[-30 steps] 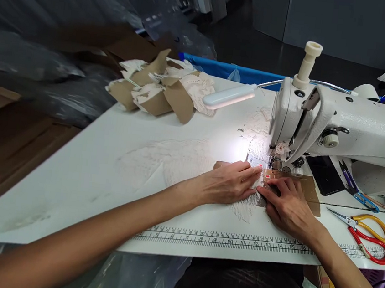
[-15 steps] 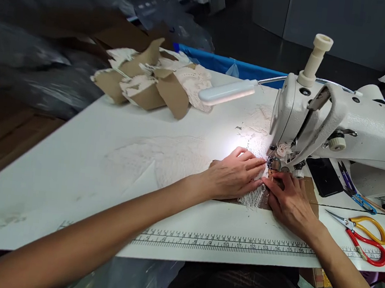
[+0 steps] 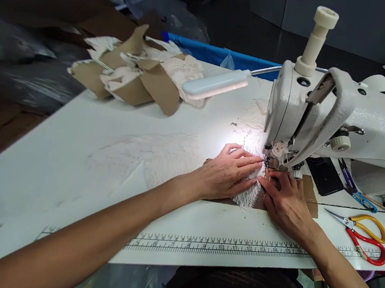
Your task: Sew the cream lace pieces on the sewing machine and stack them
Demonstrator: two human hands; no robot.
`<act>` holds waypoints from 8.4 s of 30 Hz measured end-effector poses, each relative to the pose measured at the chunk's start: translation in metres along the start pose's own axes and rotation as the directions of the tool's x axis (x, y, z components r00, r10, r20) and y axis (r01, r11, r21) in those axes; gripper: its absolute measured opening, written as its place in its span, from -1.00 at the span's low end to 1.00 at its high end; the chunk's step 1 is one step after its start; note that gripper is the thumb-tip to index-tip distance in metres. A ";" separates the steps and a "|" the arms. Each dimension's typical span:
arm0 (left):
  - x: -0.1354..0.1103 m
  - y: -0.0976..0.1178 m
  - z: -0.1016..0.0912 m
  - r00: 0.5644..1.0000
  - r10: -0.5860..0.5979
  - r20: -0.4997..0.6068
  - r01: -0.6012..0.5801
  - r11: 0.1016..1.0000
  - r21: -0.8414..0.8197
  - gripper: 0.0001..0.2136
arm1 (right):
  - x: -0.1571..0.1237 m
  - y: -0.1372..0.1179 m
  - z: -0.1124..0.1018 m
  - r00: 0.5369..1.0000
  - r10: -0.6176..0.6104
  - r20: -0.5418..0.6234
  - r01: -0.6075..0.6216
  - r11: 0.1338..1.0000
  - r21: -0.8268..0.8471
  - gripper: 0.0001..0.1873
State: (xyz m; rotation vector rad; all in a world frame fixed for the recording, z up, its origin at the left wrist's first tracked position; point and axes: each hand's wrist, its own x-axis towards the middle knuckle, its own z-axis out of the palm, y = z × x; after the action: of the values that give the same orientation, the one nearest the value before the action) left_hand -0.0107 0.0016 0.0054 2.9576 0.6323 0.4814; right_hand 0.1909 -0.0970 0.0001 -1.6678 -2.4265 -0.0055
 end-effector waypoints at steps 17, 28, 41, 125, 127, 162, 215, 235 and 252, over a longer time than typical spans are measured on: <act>0.002 0.003 -0.001 1.000 -0.020 -0.010 0.020 0.999 -0.027 -0.67 | 0.000 0.000 0.002 0.998 0.011 -0.059 -0.011 1.000 0.015 -0.58; 0.001 0.004 0.003 0.998 -0.051 -0.021 0.051 0.999 0.007 -0.68 | 0.001 0.007 0.005 0.997 -0.020 -0.079 0.023 0.999 0.042 -0.62; 0.002 0.007 0.008 0.982 0.084 -0.167 -0.080 0.996 0.030 -0.76 | 0.002 0.010 -0.001 0.999 -0.022 -0.040 0.024 0.998 0.051 -0.65; 0.001 -0.006 -0.005 0.994 -0.022 -0.107 -0.032 0.876 -0.481 -0.70 | 0.000 0.014 -0.007 0.999 -0.030 -0.045 0.038 0.979 0.199 -0.65; 0.002 -0.005 -0.005 0.979 -0.111 -0.170 0.011 0.866 -0.500 -0.72 | 0.000 0.013 -0.007 0.999 -0.032 -0.043 0.040 0.981 0.190 -0.64; 0.004 0.007 0.013 0.976 0.172 -0.135 -0.150 0.976 0.159 -0.75 | 0.000 0.017 -0.008 0.999 -0.031 -0.017 0.034 0.975 0.220 -0.69; 0.001 0.020 0.001 0.915 0.327 -0.238 -0.316 0.945 0.086 -0.83 | 0.009 0.039 -0.001 0.997 -0.080 -0.022 0.082 0.981 0.176 -0.62; -0.001 0.011 -0.008 0.958 0.283 -0.049 -0.285 0.958 -0.043 -0.80 | 0.018 0.024 -0.010 0.994 0.007 0.107 -0.003 0.999 -0.039 -0.61; 0.000 0.005 -0.003 0.979 0.194 -0.056 -0.200 0.973 -0.115 -0.71 | 0.013 0.021 -0.007 0.996 0.014 0.086 -0.012 1.000 -0.018 -0.58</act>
State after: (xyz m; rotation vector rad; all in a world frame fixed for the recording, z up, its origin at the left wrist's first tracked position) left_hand -0.0099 -0.0035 0.0087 2.9145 0.3010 0.5806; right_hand 0.2068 -0.0781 0.0073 -1.7255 -2.4853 0.0481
